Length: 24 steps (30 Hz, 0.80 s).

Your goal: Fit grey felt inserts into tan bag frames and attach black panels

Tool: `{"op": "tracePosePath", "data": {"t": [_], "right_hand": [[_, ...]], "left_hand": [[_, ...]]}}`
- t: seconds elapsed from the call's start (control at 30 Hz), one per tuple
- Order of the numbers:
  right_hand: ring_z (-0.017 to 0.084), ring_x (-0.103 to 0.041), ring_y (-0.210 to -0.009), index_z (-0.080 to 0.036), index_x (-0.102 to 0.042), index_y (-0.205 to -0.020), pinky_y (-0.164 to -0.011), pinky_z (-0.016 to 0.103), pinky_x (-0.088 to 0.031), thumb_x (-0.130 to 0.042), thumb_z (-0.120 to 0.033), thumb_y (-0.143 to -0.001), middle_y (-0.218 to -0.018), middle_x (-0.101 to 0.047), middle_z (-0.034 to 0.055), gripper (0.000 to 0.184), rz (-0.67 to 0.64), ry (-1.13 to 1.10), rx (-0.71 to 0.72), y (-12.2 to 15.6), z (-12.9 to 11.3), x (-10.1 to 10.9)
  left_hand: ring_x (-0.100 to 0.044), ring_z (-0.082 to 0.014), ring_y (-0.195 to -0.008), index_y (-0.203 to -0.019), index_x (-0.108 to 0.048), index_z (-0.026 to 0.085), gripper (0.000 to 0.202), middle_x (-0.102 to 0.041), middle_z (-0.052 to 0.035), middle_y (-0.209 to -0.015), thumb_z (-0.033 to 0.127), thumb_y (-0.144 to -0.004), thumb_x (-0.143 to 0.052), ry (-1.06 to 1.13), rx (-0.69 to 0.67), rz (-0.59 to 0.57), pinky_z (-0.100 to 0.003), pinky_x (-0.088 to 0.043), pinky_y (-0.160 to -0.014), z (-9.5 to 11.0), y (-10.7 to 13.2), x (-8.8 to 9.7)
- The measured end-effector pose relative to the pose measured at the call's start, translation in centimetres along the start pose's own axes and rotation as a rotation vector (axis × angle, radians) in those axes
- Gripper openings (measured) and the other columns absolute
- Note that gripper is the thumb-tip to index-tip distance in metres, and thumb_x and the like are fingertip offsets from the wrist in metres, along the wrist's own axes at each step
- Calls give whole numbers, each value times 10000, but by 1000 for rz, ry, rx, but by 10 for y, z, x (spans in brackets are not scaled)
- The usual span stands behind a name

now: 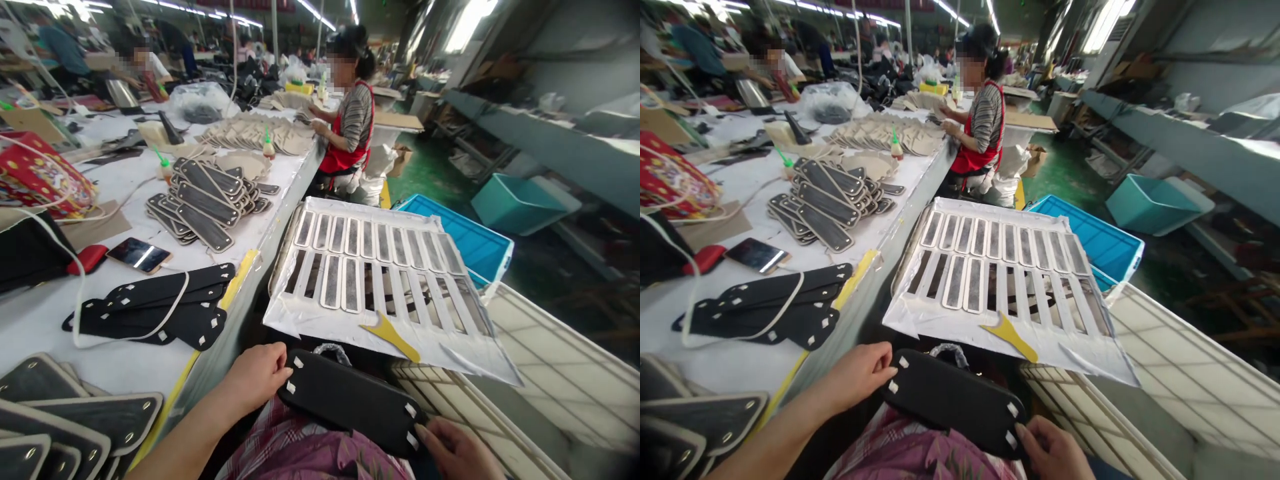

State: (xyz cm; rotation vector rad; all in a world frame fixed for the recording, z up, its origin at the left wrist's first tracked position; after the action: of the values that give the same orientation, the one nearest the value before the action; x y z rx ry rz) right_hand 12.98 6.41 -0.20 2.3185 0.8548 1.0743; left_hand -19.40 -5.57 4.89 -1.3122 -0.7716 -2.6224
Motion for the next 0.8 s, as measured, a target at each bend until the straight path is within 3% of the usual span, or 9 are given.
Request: {"op": "tracePosePath", "data": {"t": [0.1,0.23,0.3,0.4,0.57,0.63,0.7,0.8], "right_hand": [[89,-295,-391,-212,-369,-571,-386,231,-209,-434,-538,-748,-444,-358,-55,377,34,41,63,-1,1,5],[92,-373,-460,-183,-448,-577,-436,219,-255,-446,-406,-798,-496,-455,-30,313,98,97,133,8,-6,12],[91,-403,-495,-169,-485,-568,-466,215,-266,-488,-341,-777,-520,-492,-21,271,137,130,152,12,-10,17],[84,-411,-506,-161,-526,-567,-478,210,-259,-523,-286,-749,-525,-505,-24,221,165,151,142,14,-11,22],[79,-410,-505,-164,-579,-598,-479,207,-253,-533,-279,-751,-526,-518,-29,197,174,141,155,15,-3,23],[80,-413,-512,-166,-582,-599,-479,208,-248,-537,-294,-753,-536,-528,-26,205,170,140,167,15,-1,23],[80,-415,-513,-167,-580,-599,-475,210,-244,-539,-315,-756,-545,-539,-23,219,167,135,180,15,1,24],[78,-411,-503,-169,-578,-598,-465,213,-236,-535,-333,-760,-542,-540,-23,234,159,133,191,14,4,25]], "left_hand": [[-569,-184,-813,-899,-519,204,162,-606,-32,-898,179,-741,-502,-124,-130,96,-280,-422,-694,10,1,0],[-469,-231,-1145,-1045,-550,253,408,-529,-54,-1233,45,-728,-401,-335,-451,237,-402,-389,-927,21,2,-17],[-437,-230,-1199,-1021,-582,265,475,-507,-39,-1291,-2,-706,-348,-410,-612,279,-425,-374,-963,24,0,-33],[-497,-215,-1150,-1006,-591,248,458,-561,-47,-1239,8,-708,-339,-419,-803,262,-402,-407,-963,37,-8,-58],[-487,-255,-1165,-958,-575,219,188,-529,-90,-1272,296,-794,-522,-272,-895,68,-450,-404,-990,97,-15,-96],[-460,-285,-1189,-941,-565,198,275,-507,-123,-1291,373,-735,-616,-221,-922,22,-489,-382,-999,123,-17,-110],[-450,-299,-1196,-945,-551,182,350,-494,-146,-1298,347,-669,-687,-203,-930,-3,-502,-368,-1004,141,-19,-123],[-463,-303,-1181,-975,-526,178,421,-494,-157,-1291,296,-618,-716,-207,-920,-2,-504,-370,-989,151,-23,-138]]}}
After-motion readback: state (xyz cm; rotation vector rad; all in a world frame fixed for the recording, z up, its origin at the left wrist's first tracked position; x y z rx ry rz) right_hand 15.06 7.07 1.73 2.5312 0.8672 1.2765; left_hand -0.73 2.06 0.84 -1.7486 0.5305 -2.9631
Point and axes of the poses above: each hand's wrist, its own y-axis away from the middle knuckle, its own x-axis out of the back of the hand, z = x × y, the point moved 3 cm from there along -y, towards the middle knuckle
